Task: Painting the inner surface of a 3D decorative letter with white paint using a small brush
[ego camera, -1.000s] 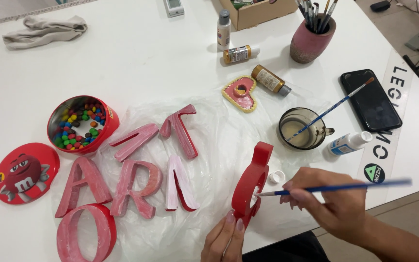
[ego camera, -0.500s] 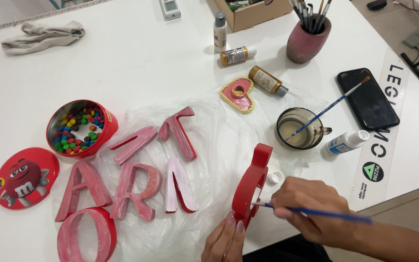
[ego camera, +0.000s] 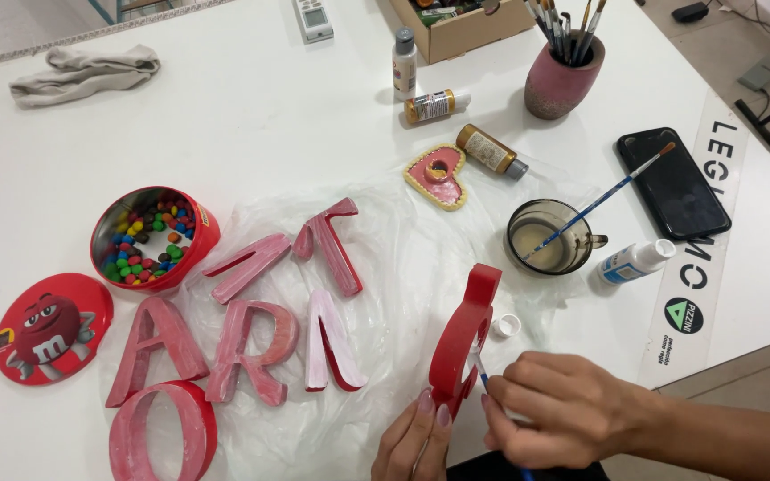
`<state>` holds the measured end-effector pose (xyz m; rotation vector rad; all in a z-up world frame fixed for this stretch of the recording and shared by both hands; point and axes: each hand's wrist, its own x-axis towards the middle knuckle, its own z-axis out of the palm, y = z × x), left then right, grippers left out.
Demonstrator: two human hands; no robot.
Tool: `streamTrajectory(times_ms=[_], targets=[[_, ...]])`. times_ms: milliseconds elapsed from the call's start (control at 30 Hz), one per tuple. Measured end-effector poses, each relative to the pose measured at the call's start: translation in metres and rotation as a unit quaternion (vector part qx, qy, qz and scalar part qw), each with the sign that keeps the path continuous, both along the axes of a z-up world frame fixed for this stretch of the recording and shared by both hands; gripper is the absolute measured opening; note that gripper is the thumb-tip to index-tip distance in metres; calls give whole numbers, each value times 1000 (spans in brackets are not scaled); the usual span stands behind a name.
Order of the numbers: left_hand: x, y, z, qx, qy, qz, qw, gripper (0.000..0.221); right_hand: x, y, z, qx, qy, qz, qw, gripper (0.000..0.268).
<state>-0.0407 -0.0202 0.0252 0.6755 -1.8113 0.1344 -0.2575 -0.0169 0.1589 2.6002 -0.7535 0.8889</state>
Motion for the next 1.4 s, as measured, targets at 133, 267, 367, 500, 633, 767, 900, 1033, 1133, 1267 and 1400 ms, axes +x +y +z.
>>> streamTrajectory(times_ms=[133,267,367,500,633,767,900,1033,1133,1267,1400], targets=[[0,1,1,6,2,-6,1000,21,-15,4,-4,152,-175,-12,973,22],[2,0,-1,4,-12,-13,1000,19,-12,-4,7,-23,-35,-35,998,21],[4,1,-5,2,-14,-11,1000,22,-5,-4,5,-81,5,-24,996,24],[1,1,0,1,-9,-1,1000,18,-9,7,-8,72,-76,-2,994,22],[2,1,-1,2,-23,0,1000,30,-15,7,-4,175,-191,-45,965,20],[-2,-8,-2,-41,-16,13,999,39,-32,22,-3,0,-87,-56,995,28],[-1,-2,-8,-10,-3,9,1000,36,-38,23,-11,139,-319,-157,924,25],[4,-2,-16,1,-19,-12,1000,34,-52,17,-45,197,-309,-243,898,22],[5,-2,-21,-9,-6,-6,1000,32,-52,15,-56,206,-300,-260,895,19],[7,-4,-24,-21,-33,-18,999,38,-48,6,-58,241,-282,-227,900,19],[12,-3,-31,-18,-48,-39,998,44,-51,11,-59,222,-303,-231,898,20]])
